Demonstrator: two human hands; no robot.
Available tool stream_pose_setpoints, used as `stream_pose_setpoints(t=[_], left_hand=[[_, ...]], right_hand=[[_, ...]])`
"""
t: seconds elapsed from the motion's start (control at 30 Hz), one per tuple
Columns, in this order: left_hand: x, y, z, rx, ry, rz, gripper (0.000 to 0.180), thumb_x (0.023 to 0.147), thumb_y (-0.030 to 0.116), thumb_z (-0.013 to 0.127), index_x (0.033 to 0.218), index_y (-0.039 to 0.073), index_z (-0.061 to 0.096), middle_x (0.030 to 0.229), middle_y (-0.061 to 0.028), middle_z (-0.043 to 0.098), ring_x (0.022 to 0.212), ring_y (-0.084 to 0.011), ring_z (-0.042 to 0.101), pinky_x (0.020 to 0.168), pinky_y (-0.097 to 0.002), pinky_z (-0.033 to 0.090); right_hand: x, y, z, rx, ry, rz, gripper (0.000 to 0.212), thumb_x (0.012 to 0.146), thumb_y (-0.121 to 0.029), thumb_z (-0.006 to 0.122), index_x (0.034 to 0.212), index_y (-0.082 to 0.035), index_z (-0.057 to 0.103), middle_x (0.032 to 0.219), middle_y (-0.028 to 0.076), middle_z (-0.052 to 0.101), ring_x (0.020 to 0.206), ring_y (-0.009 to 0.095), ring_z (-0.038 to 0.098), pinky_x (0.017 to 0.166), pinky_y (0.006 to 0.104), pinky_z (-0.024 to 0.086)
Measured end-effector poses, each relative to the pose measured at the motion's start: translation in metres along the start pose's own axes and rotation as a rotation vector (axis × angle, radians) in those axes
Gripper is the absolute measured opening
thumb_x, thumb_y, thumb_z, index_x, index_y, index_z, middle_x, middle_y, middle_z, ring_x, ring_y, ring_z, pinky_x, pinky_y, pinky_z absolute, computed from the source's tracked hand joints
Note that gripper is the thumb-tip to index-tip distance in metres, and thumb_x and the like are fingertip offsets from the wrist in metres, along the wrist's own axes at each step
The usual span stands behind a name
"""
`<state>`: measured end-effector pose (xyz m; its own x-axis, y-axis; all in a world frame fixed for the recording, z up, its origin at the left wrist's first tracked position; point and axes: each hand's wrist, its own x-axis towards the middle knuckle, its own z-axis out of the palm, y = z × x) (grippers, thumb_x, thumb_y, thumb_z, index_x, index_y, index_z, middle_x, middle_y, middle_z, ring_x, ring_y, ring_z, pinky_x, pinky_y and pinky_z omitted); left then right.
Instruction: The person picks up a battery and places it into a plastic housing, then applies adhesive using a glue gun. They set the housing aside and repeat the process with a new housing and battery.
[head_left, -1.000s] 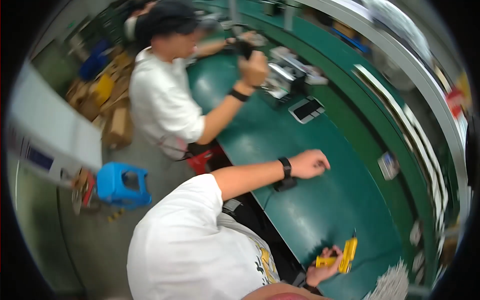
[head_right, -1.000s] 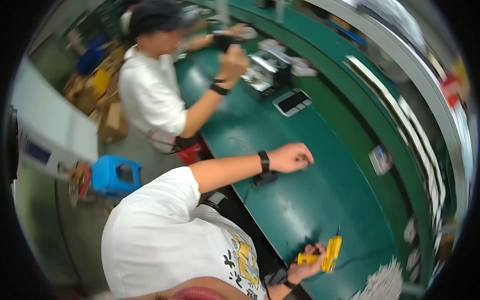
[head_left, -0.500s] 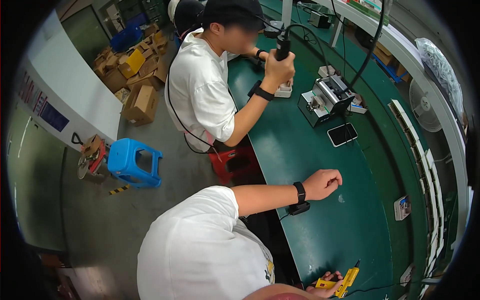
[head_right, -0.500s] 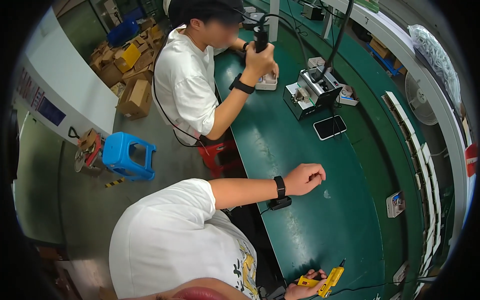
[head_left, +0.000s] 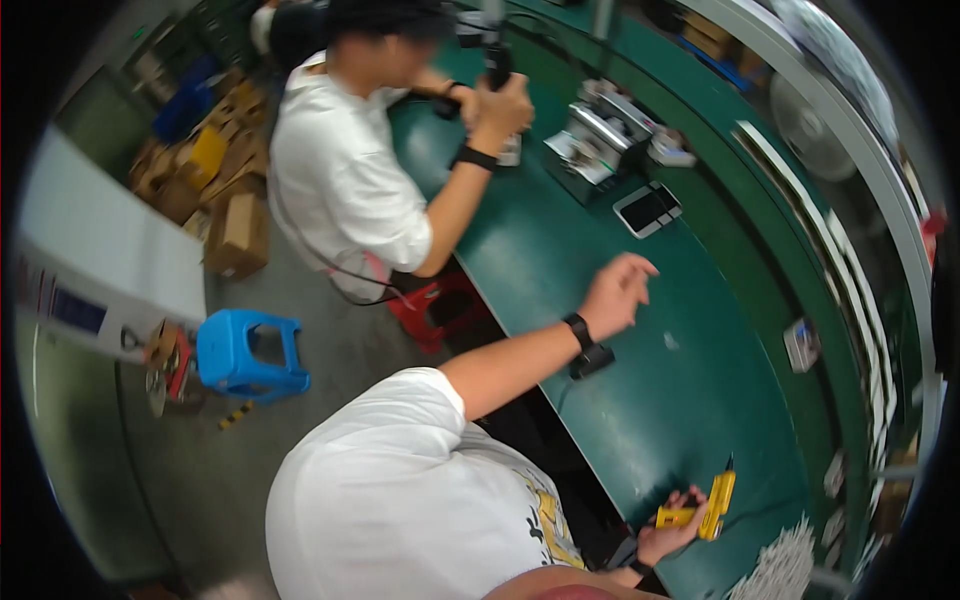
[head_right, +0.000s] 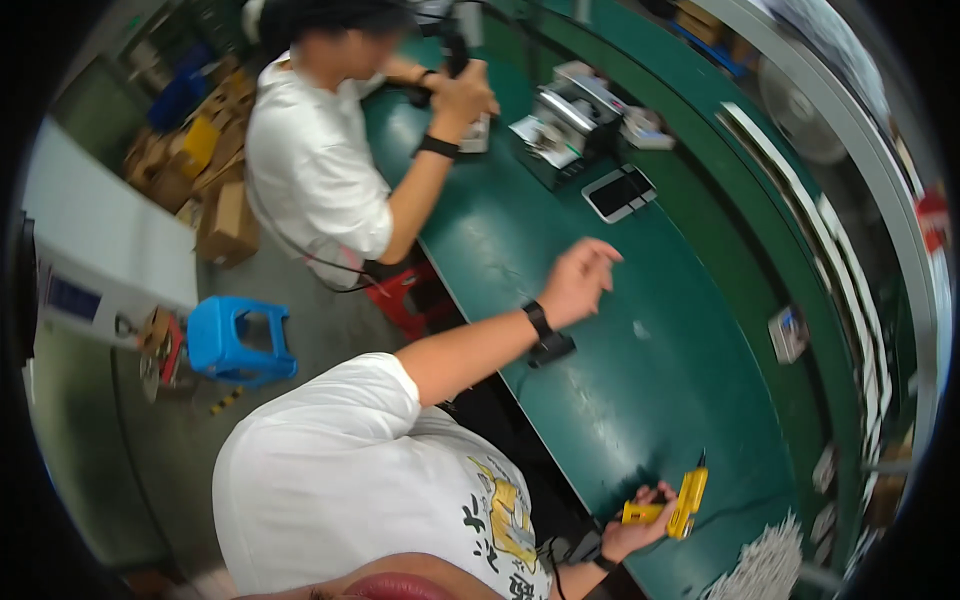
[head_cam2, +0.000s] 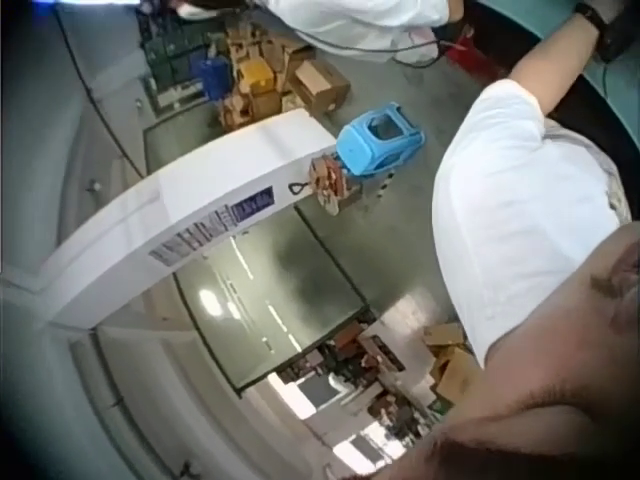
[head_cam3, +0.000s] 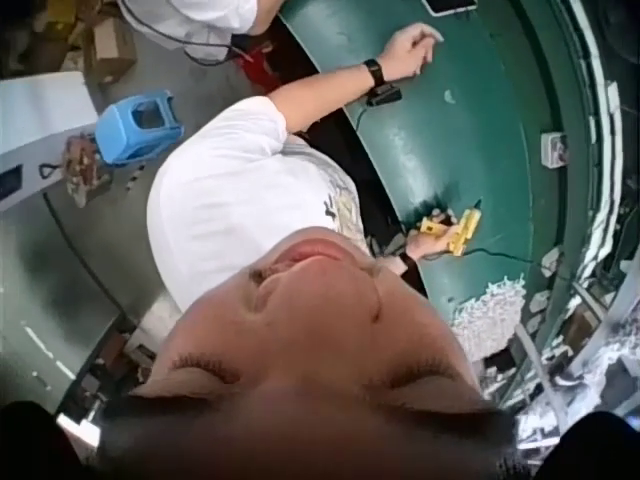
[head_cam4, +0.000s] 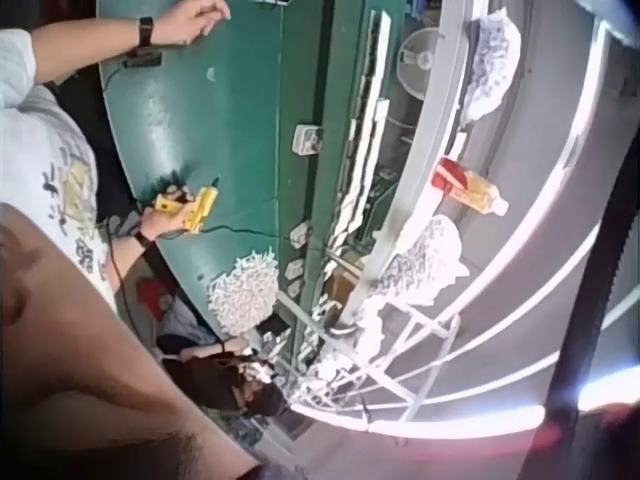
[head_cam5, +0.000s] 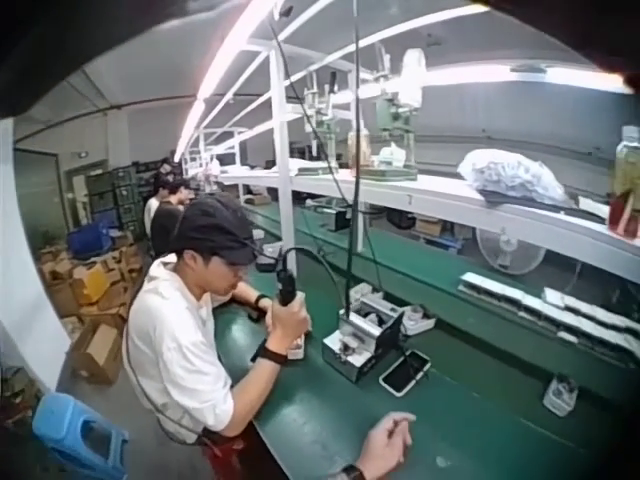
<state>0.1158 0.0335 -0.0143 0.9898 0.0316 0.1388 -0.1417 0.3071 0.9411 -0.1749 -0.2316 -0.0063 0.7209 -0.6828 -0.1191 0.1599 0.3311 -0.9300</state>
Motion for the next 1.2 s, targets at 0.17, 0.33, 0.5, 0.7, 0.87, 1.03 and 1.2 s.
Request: stream_pose_setpoints(t=[0.17,0.33,0.5,0.7,0.87,1.03,1.2], left_hand=[[0.012,-0.017,-0.003,-0.100,-0.023,-0.131,0.013,0.111,0.011,0.054,0.118,0.011,0.065,0.069,0.0036,0.054,0.051,-0.0056,0.047,0.045,-0.0240,0.038],[0.054,-0.022,0.031,0.315,-0.260,-0.125,0.013,0.102,0.009,0.058,0.108,0.007,0.069,0.071,-0.0011,0.062,0.063,-0.0077,0.057,0.057,-0.0267,0.046],[0.170,-0.026,0.059,0.842,-0.226,0.258,0.025,0.091,0.017,0.069,0.109,0.001,0.071,0.093,-0.0160,0.073,0.084,-0.0269,0.072,0.079,-0.0397,0.058],[0.288,-0.024,0.065,1.605,-0.247,-0.013,0.050,0.094,0.034,0.066,0.130,0.000,0.070,0.155,-0.0219,0.050,0.126,-0.0386,0.066,0.103,-0.0508,0.056],[0.317,-0.038,0.056,1.732,-0.233,-0.017,0.035,0.096,0.023,0.064,0.123,0.005,0.076,0.146,-0.0182,0.061,0.130,-0.0356,0.066,0.103,-0.0521,0.056],[0.317,-0.022,0.061,1.772,-0.329,0.191,0.026,0.092,0.009,0.064,0.114,0.006,0.079,0.128,-0.0176,0.071,0.122,-0.0349,0.069,0.100,-0.0482,0.057],[0.243,0.009,0.078,1.179,-0.451,0.576,0.017,0.089,0.006,0.068,0.102,0.006,0.078,0.108,-0.0162,0.070,0.104,-0.0369,0.070,0.091,-0.0470,0.057]], right_hand=[[0.011,0.015,-0.012,0.054,-0.020,-0.068,0.023,0.112,-0.026,0.056,0.109,-0.004,0.062,0.106,0.010,0.067,0.074,0.013,0.053,0.072,0.0318,0.048],[0.010,0.006,-0.007,0.052,-0.047,-0.120,0.022,0.112,-0.023,0.055,0.107,-0.003,0.060,0.105,0.013,0.067,0.067,0.013,0.050,0.069,0.0336,0.048],[0.006,0.004,-0.004,0.048,-0.018,-0.102,0.022,0.111,-0.024,0.055,0.107,-0.003,0.059,0.104,0.013,0.066,0.066,0.013,0.050,0.068,0.0348,0.049],[0.001,0.003,-0.003,0.053,-0.011,-0.076,0.022,0.110,-0.023,0.056,0.107,-0.001,0.059,0.105,0.015,0.066,0.069,0.015,0.053,0.069,0.0362,0.052],[0.008,0.004,-0.003,0.062,-0.012,-0.043,0.020,0.110,-0.021,0.057,0.108,-0.001,0.059,0.106,0.016,0.066,0.071,0.016,0.055,0.071,0.0374,0.053],[0.012,0.003,-0.001,0.035,0.002,-0.051,0.023,0.109,-0.024,0.058,0.107,-0.002,0.059,0.105,0.015,0.066,0.067,0.015,0.054,0.067,0.0366,0.052],[0.005,0.003,-0.001,0.061,0.044,-0.036,0.022,0.109,-0.023,0.058,0.108,-0.001,0.060,0.106,0.015,0.067,0.068,0.016,0.055,0.069,0.0373,0.052]])
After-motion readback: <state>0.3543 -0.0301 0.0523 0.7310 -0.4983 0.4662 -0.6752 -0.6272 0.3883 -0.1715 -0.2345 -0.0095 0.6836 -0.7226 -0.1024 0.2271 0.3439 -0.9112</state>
